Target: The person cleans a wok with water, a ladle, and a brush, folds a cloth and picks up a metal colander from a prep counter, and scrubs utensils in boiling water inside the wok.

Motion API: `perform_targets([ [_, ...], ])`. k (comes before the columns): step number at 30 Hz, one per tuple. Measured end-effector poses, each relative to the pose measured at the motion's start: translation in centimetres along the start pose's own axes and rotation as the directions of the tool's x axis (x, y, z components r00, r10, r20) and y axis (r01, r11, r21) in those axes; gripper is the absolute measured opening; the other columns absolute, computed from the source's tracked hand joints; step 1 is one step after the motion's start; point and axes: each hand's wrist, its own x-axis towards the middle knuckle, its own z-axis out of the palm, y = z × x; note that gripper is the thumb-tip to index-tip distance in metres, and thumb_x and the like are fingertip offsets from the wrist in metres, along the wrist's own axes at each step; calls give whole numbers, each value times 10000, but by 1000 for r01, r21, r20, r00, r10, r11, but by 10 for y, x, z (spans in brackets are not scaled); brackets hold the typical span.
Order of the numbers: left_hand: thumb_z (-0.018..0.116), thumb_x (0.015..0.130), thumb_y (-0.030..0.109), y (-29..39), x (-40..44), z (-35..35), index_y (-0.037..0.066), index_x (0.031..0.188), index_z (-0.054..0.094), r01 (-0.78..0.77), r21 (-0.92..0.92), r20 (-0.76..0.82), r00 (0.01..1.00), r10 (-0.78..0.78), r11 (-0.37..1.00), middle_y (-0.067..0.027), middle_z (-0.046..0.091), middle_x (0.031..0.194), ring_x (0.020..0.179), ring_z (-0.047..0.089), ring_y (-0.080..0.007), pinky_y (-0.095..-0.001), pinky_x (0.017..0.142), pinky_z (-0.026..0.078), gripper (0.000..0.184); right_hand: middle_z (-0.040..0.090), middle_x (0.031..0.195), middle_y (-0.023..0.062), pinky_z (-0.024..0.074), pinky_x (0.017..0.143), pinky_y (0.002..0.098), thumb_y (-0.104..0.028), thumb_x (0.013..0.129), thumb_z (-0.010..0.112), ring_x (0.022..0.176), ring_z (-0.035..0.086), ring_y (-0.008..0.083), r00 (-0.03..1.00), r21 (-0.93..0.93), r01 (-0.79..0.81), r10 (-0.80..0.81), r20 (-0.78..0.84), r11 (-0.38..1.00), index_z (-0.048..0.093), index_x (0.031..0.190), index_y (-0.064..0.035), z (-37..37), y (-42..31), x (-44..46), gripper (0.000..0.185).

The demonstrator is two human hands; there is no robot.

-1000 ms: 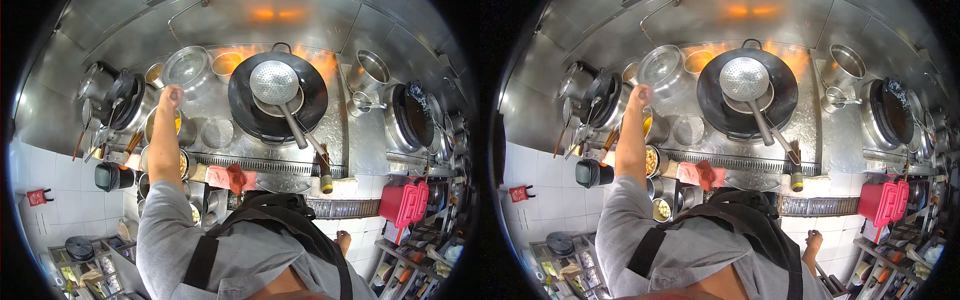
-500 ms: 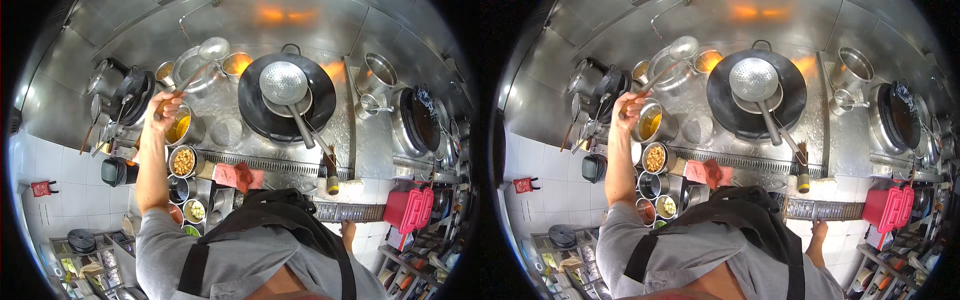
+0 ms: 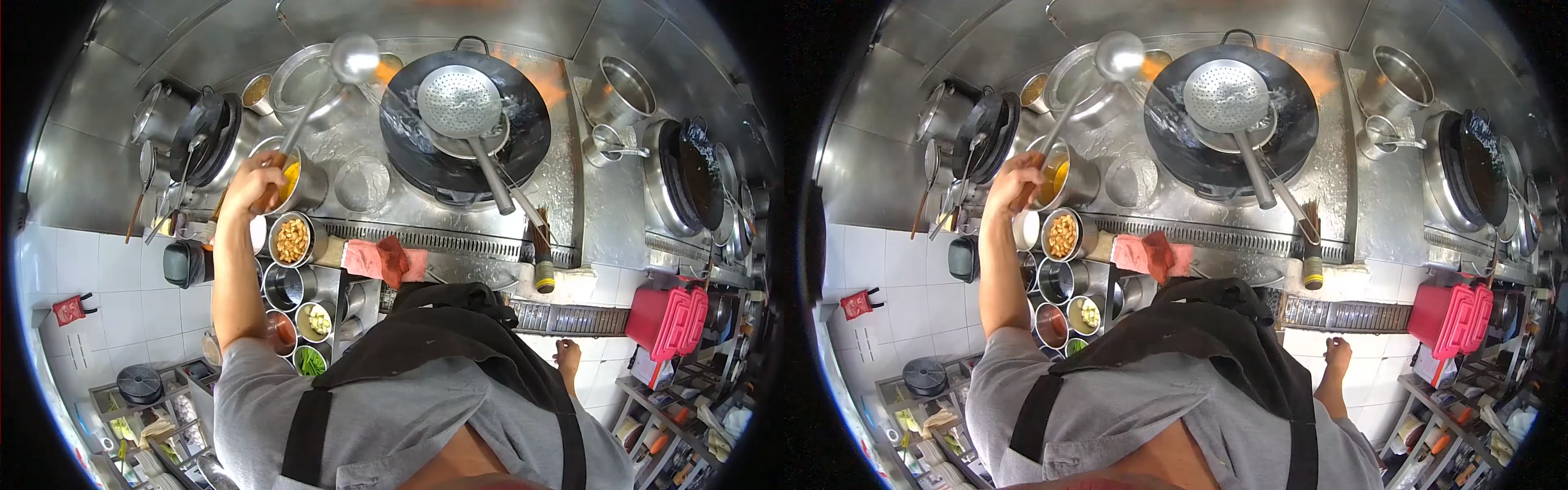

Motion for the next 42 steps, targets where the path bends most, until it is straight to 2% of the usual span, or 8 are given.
perform_targets([
  [3, 569, 665, 98, -56, 90, -44, -43, 1064, 554, -209, 823, -179, 786, 591, 528, -197, 630, 719, 504, 608, -279, -380, 442, 462, 423, 640, 734, 152, 459, 403, 283, -173, 825, 571, 512, 631, 179, 1000, 24, -5, 5, -23, 1000, 609, 1007, 72, -1, 10, -6, 308],
  [9, 549, 684, 83, -67, 218, -56, -37, 751, 587, 231, 762, -394, 907, 150, 605, -195, 616, 689, 507, 597, -294, -409, 457, 465, 143, 638, 729, 158, 457, 390, 284, -158, 822, 567, 514, 632, 181, 997, 60, -38, 42, -68, 997, 606, 1022, 69, 4, 10, -32, 305],
  [11, 534, 698, 66, -68, 236, -58, 5, 600, 532, 219, -19, -195, 956, -219, 975, -136, 562, 591, 437, 519, -223, -361, 381, 415, 115, 635, 707, 162, 459, 398, 290, -152, 819, 574, 504, 631, 181, 994, 108, -73, 82, -76, 991, 618, 1008, 60, 7, 9, -45, 288],
  [14, 544, 703, -20, -65, 232, -64, 76, 573, 414, 72, -796, -30, 987, -158, 601, -11, 398, 508, 423, 413, -121, -185, 352, 349, 207, 658, 747, 171, 503, 486, 312, -178, 800, 613, 545, 650, 204, 992, 47, -88, 92, -87, 995, 631, 994, 47, -2, -24, -83, 298],
  [29, 503, 765, 58, 6, 27, -21, -137, 1074, 428, 288, -797, 366, 930, 46, 531, -91, 472, 732, 417, 423, -85, -159, 323, 349, 372, 640, 640, 146, 468, 414, 296, -170, 807, 610, 474, 628, 198, 988, 18, 114, -112, -102, 993, 640, 919, 56, 21, -4, -3, 254],
  [33, 538, 727, 70, 6, 27, -9, -125, 1150, 420, 257, -661, 385, 923, 24, 705, -100, 494, 710, 415, 437, -93, -186, 318, 339, 481, 668, 781, 172, 516, 592, 334, -222, 818, 610, 563, 656, 231, 997, 26, 56, -54, -45, 998, 634, 974, 35, 15, -25, 0, 302],
  [38, 572, 662, 94, -10, 62, -12, -90, 1078, 521, -73, -37, -127, 990, 68, 997, -103, 550, 636, 451, 505, -138, -251, 364, 382, 458, 654, 731, 176, 499, 441, 297, -168, 800, 597, 515, 642, 193, 998, 32, 42, -40, -57, 999, 630, 977, 66, 17, -12, -16, 296],
  [42, 580, 648, 114, -68, 170, -49, -33, 882, 632, -105, 756, -347, 772, 532, 646, -108, 569, 608, 456, 538, -183, -322, 380, 408, 281, 660, 744, 192, 527, 546, 332, -183, 779, 599, 590, 663, 240, 997, 33, -51, 53, -52, 998, 643, 987, 44, 6, -38, -63, 311],
])
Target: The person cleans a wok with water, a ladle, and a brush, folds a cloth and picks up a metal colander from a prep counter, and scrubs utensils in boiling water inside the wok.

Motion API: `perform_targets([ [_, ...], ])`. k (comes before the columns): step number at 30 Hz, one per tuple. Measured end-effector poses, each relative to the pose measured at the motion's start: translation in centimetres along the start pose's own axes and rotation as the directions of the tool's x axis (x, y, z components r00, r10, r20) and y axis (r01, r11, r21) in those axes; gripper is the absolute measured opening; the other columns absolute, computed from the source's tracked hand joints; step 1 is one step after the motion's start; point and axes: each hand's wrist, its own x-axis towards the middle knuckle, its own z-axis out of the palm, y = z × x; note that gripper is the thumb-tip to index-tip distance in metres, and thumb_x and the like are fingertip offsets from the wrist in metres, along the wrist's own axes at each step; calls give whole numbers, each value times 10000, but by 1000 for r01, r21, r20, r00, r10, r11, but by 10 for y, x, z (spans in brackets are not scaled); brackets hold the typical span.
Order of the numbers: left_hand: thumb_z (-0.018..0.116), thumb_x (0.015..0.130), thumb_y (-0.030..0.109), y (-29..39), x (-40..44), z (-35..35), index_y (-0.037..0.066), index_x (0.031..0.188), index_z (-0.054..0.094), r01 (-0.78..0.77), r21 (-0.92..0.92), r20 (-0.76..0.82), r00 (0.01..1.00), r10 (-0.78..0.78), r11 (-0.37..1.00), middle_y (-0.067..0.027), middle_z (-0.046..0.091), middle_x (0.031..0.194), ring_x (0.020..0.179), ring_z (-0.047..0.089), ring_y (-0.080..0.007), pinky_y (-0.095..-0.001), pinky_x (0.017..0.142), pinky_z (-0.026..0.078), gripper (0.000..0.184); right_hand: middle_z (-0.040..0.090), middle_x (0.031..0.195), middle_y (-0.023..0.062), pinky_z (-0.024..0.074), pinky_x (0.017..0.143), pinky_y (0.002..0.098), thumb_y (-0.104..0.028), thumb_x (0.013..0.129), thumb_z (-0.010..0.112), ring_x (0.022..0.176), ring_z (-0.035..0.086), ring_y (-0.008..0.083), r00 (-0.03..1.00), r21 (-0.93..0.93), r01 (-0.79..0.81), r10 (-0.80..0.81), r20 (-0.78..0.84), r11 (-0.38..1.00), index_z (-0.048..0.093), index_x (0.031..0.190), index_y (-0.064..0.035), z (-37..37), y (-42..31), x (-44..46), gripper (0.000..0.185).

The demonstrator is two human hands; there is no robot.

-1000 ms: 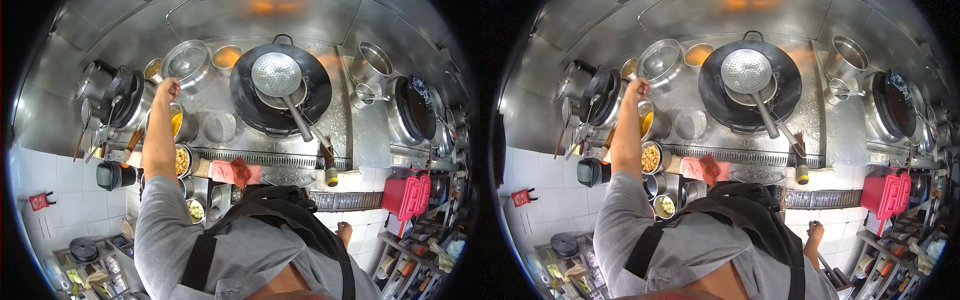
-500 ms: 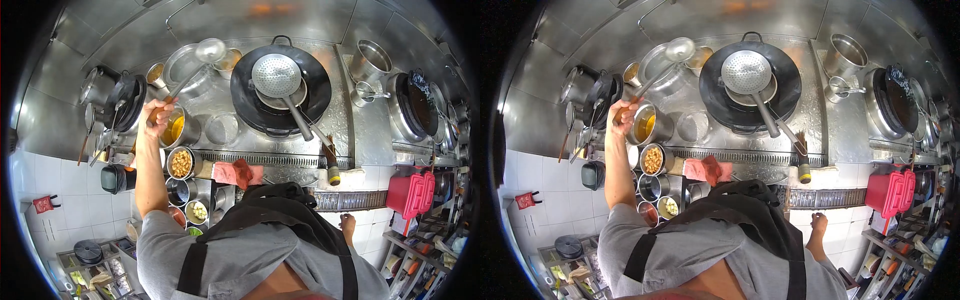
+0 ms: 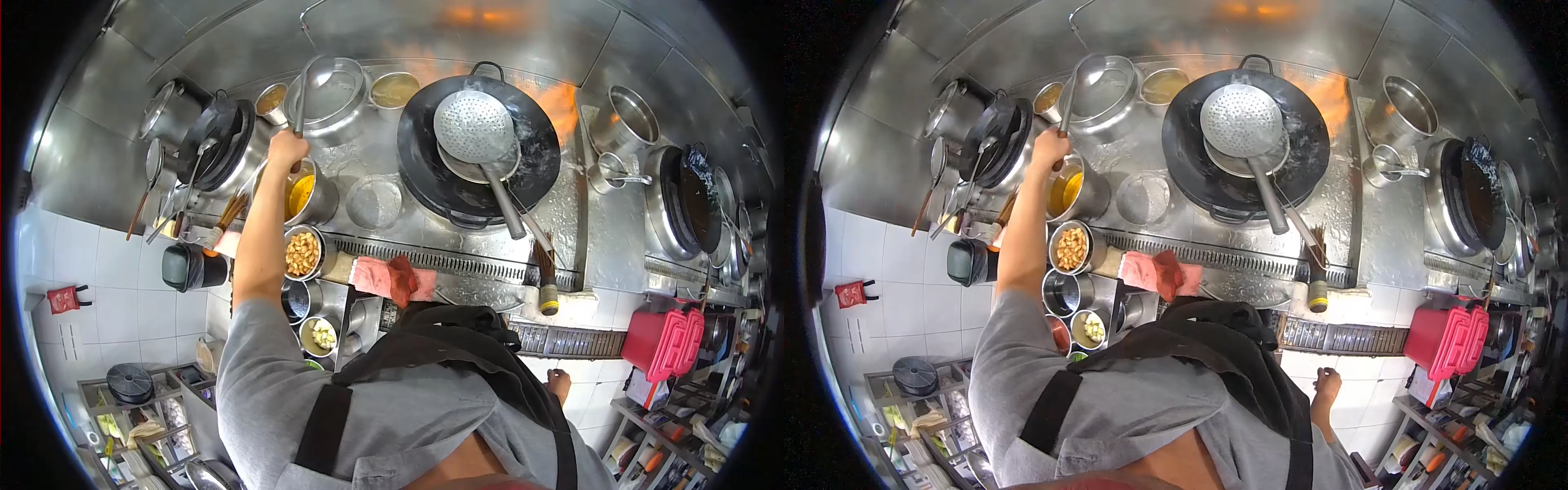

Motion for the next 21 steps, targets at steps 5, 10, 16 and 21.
perform_targets([
  [5, 582, 660, 127, -23, 37, 32, 8, 618, 586, 632, -297, 508, 740, -441, 716, -130, 563, 558, 414, 502, -192, -306, 370, 367, 127, 646, 662, 176, 503, 455, 301, -174, 796, 610, 498, 634, 197, 999, -51, 18, -19, -29, 999, 620, 1028, 56, -1, -3, -29, 327],
  [10, 516, 723, 41, -15, 23, 1, 31, 650, 450, 613, -757, 651, 736, -186, -224, -66, 462, 572, 445, 439, -122, -185, 355, 347, 99, 641, 620, 163, 502, 462, 302, -184, 796, 603, 497, 636, 190, 1000, -62, 3, -4, -30, 998, 624, 1026, 51, 2, 4, -28, 329],
  [16, 496, 757, 36, 23, -17, -58, -72, 907, 450, 677, -664, 697, 714, 66, -319, -57, 449, 695, 467, 429, -75, -147, 364, 354, 191, 649, 634, 167, 510, 502, 297, -216, 793, 611, 507, 643, 187, 1000, -87, -3, 5, 16, 996, 635, 1012, 32, 2, 8, -1, 332],
  [21, 496, 759, 52, 54, -50, -101, -157, 1073, 425, 730, -619, 705, 679, 204, -289, -61, 453, 696, 443, 417, -77, -150, 350, 346, 383, 671, 736, 159, 507, 503, 302, -200, 799, 622, 536, 652, 193, 999, -78, 1, 2, 41, 997, 636, 1005, 29, 5, 2, 26, 309],
])
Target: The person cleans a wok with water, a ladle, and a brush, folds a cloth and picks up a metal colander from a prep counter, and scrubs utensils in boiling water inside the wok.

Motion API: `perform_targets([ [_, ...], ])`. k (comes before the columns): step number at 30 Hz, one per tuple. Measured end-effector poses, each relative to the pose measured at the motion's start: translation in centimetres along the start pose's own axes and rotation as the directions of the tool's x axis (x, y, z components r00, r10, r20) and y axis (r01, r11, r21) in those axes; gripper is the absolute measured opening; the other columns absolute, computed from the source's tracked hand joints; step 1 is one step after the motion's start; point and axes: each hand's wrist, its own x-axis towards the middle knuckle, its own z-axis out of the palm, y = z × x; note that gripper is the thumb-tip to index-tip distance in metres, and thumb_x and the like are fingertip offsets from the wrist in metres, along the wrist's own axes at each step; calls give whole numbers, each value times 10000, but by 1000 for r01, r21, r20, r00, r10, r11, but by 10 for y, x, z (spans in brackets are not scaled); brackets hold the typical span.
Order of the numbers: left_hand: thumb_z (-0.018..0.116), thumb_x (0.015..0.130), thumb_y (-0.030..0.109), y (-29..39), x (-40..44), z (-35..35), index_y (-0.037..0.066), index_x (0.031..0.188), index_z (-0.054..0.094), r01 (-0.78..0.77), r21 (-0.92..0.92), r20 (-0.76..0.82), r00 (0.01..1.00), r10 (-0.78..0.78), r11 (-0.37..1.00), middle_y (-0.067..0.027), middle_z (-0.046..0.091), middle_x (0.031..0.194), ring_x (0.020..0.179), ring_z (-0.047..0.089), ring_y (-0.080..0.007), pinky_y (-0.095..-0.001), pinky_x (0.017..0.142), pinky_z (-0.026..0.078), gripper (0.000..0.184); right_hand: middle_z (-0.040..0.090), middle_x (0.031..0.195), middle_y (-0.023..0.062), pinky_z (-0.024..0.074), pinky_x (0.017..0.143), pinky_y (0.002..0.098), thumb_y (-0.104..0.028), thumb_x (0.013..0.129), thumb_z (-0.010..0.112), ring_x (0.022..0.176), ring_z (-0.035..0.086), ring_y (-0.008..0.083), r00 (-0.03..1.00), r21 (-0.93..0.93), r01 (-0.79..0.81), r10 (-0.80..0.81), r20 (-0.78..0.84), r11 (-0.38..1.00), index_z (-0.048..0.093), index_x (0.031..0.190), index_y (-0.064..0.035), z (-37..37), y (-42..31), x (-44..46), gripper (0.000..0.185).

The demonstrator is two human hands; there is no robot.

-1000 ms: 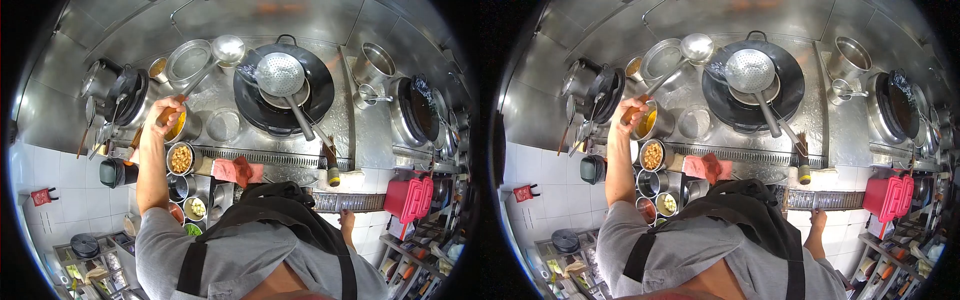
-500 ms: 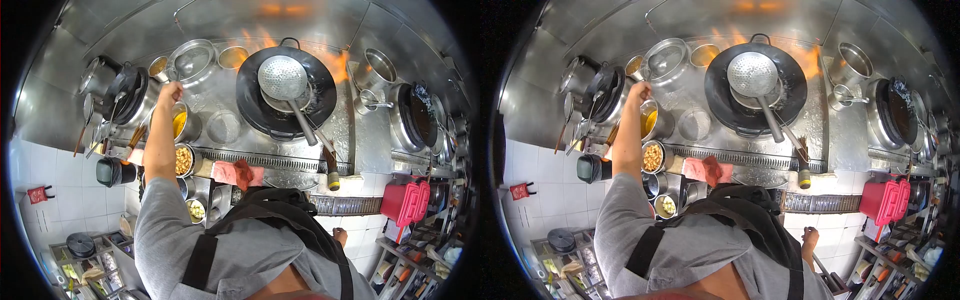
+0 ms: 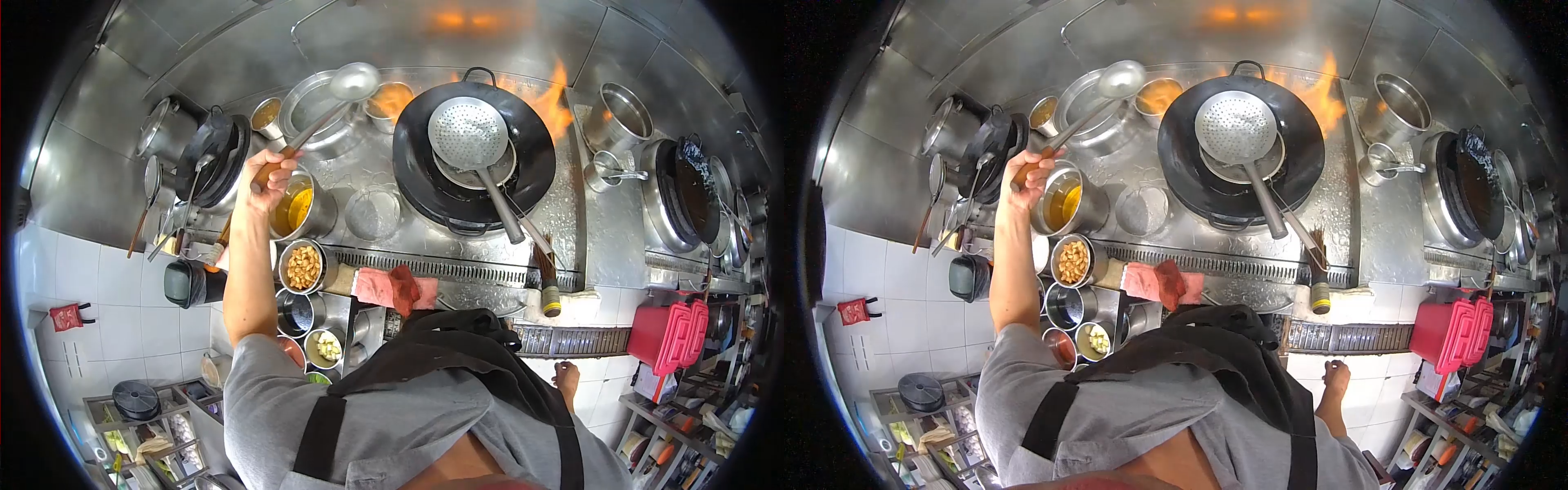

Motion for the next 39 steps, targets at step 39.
perform_targets([
  [39, 574, 627, 96, 135, 185, -59, -17, 692, 635, 368, 930, -328, 849, 413, -18, -156, 611, 646, 563, 595, -234, -359, 515, 468, 143, 654, 696, 172, 518, 517, 330, -165, 786, 606, 565, 655, 235, 996, 79, -31, 38, -82, 996, 646, 952, 44, 12, -55, -52, 270],
])
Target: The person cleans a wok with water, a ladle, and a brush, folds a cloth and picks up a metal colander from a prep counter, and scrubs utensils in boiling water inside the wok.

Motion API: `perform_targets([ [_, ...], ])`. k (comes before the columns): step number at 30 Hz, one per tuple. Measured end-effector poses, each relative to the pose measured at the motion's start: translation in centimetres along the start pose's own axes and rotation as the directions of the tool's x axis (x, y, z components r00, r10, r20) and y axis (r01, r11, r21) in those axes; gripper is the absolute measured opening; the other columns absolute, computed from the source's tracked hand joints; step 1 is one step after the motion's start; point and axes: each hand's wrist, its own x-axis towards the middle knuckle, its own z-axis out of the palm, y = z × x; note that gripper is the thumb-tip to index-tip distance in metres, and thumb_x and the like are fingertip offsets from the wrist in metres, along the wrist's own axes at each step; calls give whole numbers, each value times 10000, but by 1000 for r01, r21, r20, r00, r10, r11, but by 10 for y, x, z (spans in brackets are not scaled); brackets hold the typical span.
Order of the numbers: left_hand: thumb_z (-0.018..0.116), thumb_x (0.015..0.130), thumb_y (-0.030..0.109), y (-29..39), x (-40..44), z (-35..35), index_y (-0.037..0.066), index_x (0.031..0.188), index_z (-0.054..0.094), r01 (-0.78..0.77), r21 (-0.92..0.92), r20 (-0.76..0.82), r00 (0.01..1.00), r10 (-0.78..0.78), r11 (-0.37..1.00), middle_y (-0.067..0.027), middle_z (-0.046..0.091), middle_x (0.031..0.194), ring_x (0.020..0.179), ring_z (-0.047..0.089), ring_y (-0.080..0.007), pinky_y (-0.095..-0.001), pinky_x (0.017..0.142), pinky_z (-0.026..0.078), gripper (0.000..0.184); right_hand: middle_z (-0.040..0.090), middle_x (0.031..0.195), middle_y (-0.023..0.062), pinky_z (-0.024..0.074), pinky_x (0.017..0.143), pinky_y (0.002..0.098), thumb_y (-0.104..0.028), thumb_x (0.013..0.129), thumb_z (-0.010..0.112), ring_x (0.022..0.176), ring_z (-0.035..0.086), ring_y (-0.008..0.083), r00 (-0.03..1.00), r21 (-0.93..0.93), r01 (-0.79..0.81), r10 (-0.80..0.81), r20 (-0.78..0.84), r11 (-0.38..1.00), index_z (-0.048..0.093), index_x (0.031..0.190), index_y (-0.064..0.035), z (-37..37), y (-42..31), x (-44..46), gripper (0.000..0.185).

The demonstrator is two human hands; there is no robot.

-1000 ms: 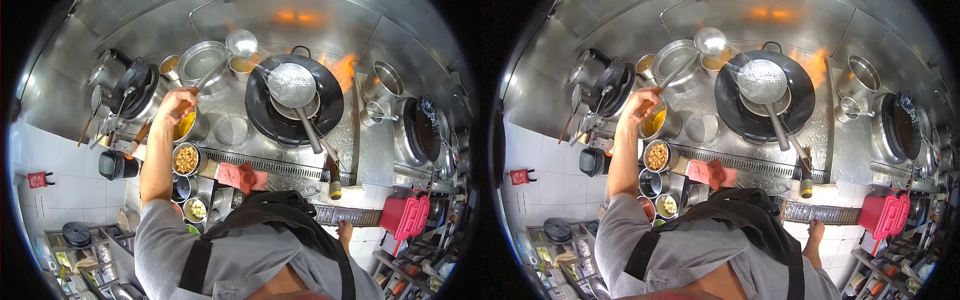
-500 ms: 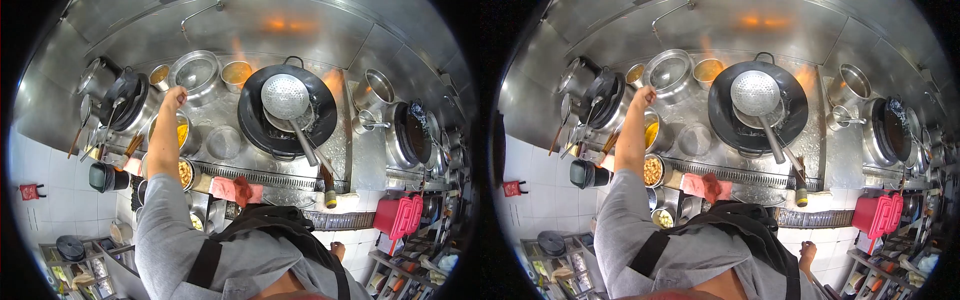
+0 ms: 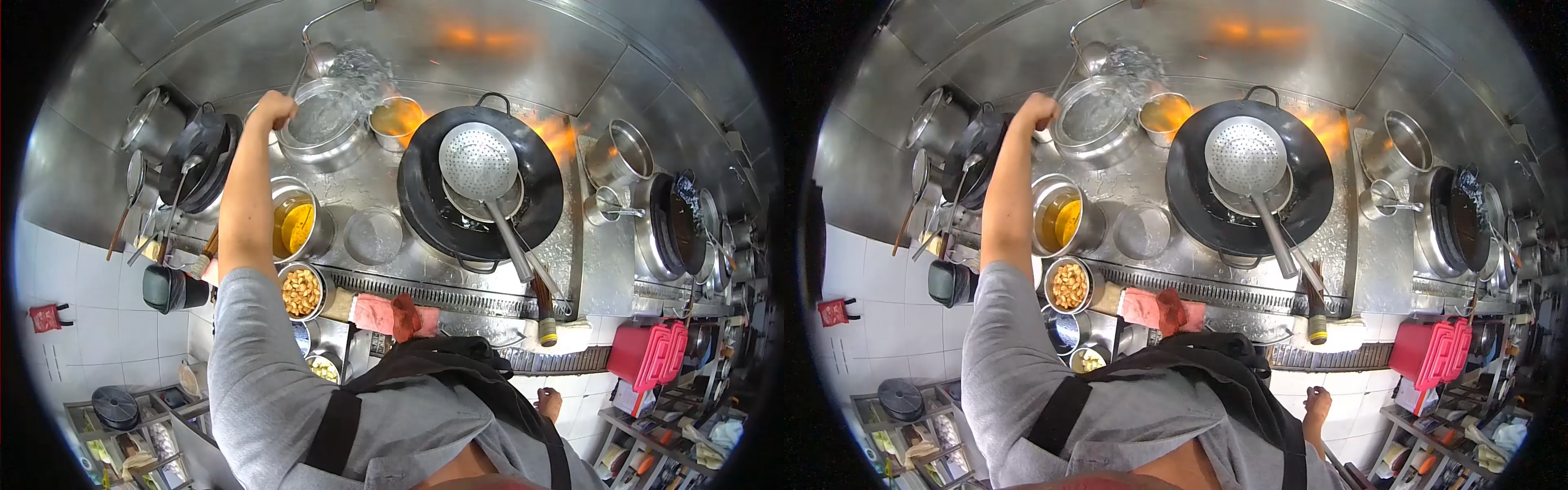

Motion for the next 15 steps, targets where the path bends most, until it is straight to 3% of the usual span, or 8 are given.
perform_targets([
  [1, 577, 615, 91, 5, -5, 8, -44, 739, 656, -43, 332, -79, 994, 73, 942, -205, 644, 707, 633, 646, -282, -384, 591, 504, 200, 654, 696, 172, 518, 517, 330, -165, 786, 606, 565, 655, 235, 1000, -3, 2, -2, -4, 1000, 646, 952, 44, 1, 1, 6, 270],
  [2, 562, 622, 94, -4, -4, 19, -48, 825, 665, -1, 368, -153, 986, 62, 930, -261, 645, 841, 807, 658, -349, -399, 722, 511, 269, 646, 678, 168, 502, 472, 311, -154, 793, 598, 527, 641, 211, 1000, 13, 23, -23, 4, 1000, 638, 960, 54, 1, 4, 10, 269],
  [9, 566, 642, 159, -69, 30, 112, 24, 817, 696, -191, 707, 140, 982, 130, 681, -197, 656, 911, 882, 643, -326, -384, 793, 507, 257, 640, 627, 133, 486, 441, 277, -169, 798, 610, 498, 630, 169, 999, -26, 46, -47, -20, 999, 639, 966, 49, 5, 48, 15, 276],
  [10, 591, 623, 143, -53, 16, 119, 0, 808, 688, -82, 603, 157, 987, -18, 793, -197, 651, 932, 845, 648, -330, -391, 760, 512, 253, 638, 626, 136, 484, 442, 279, -164, 795, 609, 498, 629, 170, 999, -26, 35, -36, -30, 999, 638, 972, 49, 4, 51, 12, 278],
  [12, 590, 639, 92, -79, 48, 148, -38, 729, 648, -93, 434, 153, 988, 29, 896, -189, 658, 775, 672, 647, -319, -379, 595, 520, 169, 640, 633, 155, 483, 450, 291, -151, 787, 604, 505, 635, 181, 998, -13, 45, -46, -49, 999, 635, 992, 50, 1, 57, 10, 288],
  [13, 578, 646, 54, -76, 36, 149, -32, 679, 602, 139, -216, 185, 978, -100, 966, -151, 603, 680, 590, 599, -275, -338, 526, 490, 95, 640, 633, 155, 483, 450, 291, -151, 787, 604, 505, 635, 181, 998, 8, 36, -35, -54, 999, 635, 992, 50, -1, 62, 9, 288],
  [14, 567, 653, 16, -75, 21, 146, -25, 629, 556, 338, -751, 292, 941, -173, 567, -112, 548, 585, 509, 551, -231, -296, 457, 460, 49, 652, 702, 174, 497, 604, 327, -182, 767, 627, 633, 648, 239, 999, -27, -18, 17, -46, 999, 650, 977, 27, -3, 66, 11, 297],
  [15, 557, 667, 2, -76, 12, 150, 7, 609, 508, 212, -940, 193, 977, -95, 267, -73, 483, 562, 484, 491, -187, -259, 429, 425, 76, 665, 771, 192, 511, 758, 363, -214, 748, 650, 761, 661, 297, 997, -61, -65, 62, -37, 996, 665, 963, 4, -2, 70, 19, 306],
])
